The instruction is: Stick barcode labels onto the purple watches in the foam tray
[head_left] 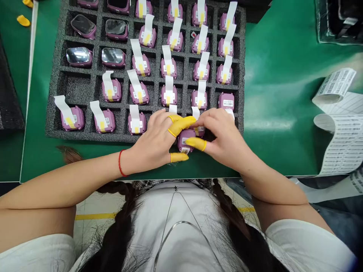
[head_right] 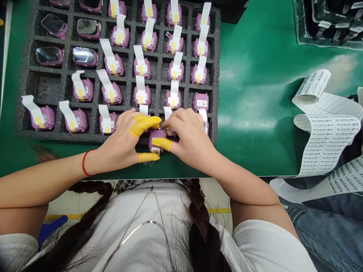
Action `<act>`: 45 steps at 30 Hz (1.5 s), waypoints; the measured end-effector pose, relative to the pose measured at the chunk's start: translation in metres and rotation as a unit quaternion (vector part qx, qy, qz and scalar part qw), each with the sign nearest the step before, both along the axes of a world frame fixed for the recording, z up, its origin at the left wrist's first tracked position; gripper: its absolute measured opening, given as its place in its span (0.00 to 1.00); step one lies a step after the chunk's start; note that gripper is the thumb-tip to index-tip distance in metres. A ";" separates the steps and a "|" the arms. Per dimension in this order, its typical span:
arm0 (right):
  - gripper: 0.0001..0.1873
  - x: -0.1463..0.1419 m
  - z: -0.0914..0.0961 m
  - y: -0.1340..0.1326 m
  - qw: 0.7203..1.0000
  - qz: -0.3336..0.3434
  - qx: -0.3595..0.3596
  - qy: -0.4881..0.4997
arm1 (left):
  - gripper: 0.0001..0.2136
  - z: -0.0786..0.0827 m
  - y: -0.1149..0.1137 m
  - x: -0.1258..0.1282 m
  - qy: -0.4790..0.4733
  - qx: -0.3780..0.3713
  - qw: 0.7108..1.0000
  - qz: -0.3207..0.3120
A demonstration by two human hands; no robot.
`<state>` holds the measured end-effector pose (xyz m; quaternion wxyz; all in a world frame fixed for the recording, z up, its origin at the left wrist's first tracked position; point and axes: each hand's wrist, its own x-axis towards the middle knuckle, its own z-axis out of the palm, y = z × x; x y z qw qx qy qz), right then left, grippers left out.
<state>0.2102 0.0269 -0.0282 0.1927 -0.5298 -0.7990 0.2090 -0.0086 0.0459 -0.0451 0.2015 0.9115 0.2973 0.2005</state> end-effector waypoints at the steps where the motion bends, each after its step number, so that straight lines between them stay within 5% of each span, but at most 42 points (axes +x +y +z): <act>1: 0.19 -0.001 -0.003 0.000 1.000 0.007 -0.006 -0.002 | 0.35 0.004 0.002 -0.003 0.016 -0.007 1.000 -0.015; 7: 0.18 -0.008 -0.013 0.002 0.999 -0.005 -0.027 0.032 | 0.31 0.014 0.013 -0.008 0.091 -0.026 0.995 -0.044; 16: 0.16 0.000 -0.005 0.009 0.982 0.005 -0.073 0.177 | 0.20 0.008 -0.005 0.013 0.049 -0.039 0.997 0.037; 21: 0.14 0.007 0.001 0.009 0.969 -0.079 -0.049 0.231 | 0.13 0.023 -0.005 0.009 -0.002 -0.113 0.993 0.027; 24: 0.14 0.008 0.003 0.008 0.965 -0.095 -0.043 0.240 | 0.09 0.043 0.012 -0.015 -0.065 -0.134 0.984 0.103; 27: 0.14 0.007 0.003 0.008 0.965 -0.097 -0.038 0.242 | 0.12 0.060 0.042 -0.066 -0.108 -0.138 0.948 0.267; 31: 0.15 0.006 0.000 0.009 0.967 -0.090 -0.031 0.236 | 0.15 0.061 0.079 -0.140 0.072 -0.095 0.912 0.393; 35: 0.14 0.007 -0.004 0.011 0.969 -0.081 -0.033 0.232 | 0.15 0.053 0.093 -0.169 0.167 -0.114 0.902 0.382; 40: 0.14 0.006 -0.008 0.012 0.970 -0.076 -0.034 0.227 | 0.21 0.052 0.110 -0.157 0.223 0.016 0.900 0.375; 45: 0.10 0.006 -0.010 0.012 0.975 -0.074 -0.026 0.210 | 0.22 0.041 0.147 -0.147 0.283 -0.004 0.909 0.305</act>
